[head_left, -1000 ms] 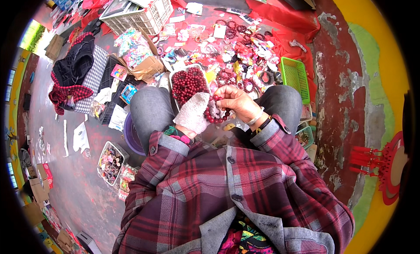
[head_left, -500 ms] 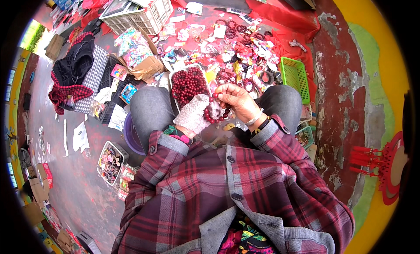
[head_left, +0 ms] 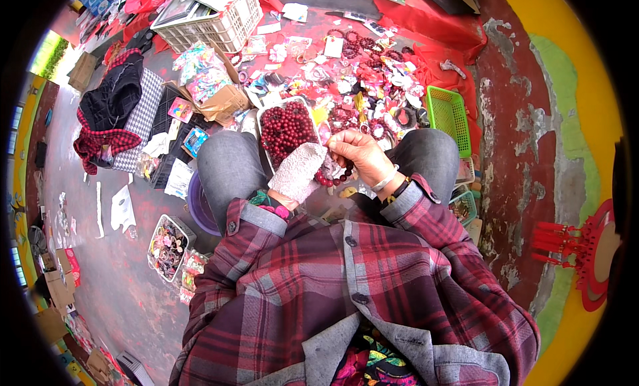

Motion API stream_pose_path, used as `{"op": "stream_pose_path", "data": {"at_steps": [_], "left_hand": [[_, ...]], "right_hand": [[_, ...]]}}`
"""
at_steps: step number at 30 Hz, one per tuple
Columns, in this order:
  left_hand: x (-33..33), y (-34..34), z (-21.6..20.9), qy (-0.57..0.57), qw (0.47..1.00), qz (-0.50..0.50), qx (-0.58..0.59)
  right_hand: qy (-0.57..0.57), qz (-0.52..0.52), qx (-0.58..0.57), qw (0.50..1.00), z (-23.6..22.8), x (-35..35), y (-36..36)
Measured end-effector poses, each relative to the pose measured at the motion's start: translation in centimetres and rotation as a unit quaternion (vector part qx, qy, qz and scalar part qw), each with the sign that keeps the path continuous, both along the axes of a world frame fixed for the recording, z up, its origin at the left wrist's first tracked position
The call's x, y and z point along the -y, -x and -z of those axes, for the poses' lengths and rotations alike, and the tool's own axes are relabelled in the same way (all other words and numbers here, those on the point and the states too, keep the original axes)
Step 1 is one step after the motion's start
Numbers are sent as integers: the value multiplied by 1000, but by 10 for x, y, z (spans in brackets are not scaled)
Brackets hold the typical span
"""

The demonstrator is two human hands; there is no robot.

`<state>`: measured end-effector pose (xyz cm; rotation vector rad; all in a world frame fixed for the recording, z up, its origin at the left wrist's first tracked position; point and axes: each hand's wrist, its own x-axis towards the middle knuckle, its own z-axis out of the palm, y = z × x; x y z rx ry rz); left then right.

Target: The person sits on the ground and cleans a red beaded bracelet using a white cloth. They hold the bracelet in one hand and wipe it with the cloth in the other, rotating the bracelet to clean different sections.

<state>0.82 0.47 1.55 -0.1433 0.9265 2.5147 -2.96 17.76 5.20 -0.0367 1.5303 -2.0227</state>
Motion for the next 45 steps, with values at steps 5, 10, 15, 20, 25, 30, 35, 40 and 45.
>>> {"op": "stream_pose_path", "data": {"at_steps": [5,10,15,20,25,30,35,40,45], "left_hand": [[2,1,-13,-76,996,9,54],[0,1,-25,-135,983,-38,119],[13,4,14,79,996,-31,-11],[11,6,22,21,999,7,-37],[6,6,-11,421,861,19,-285],[7,0,3,391,877,28,-278],[1,1,8,-12,1000,19,-3],[8,2,4,121,992,-5,-22],[13,1,2,196,978,2,-71]], "right_hand": [[42,-31,2,999,-8,2,-1],[47,-70,-3,996,-4,3,-1],[36,-55,-19,998,-1,3,-2],[52,-21,-5,998,-2,3,-4],[39,-32,-14,999,-10,-1,-2],[-6,-26,-6,1000,-12,1,-4],[0,-34,14,999,-12,1,-3],[44,-51,14,998,-10,5,-2],[31,-62,-8,998,-7,6,-4]]}}
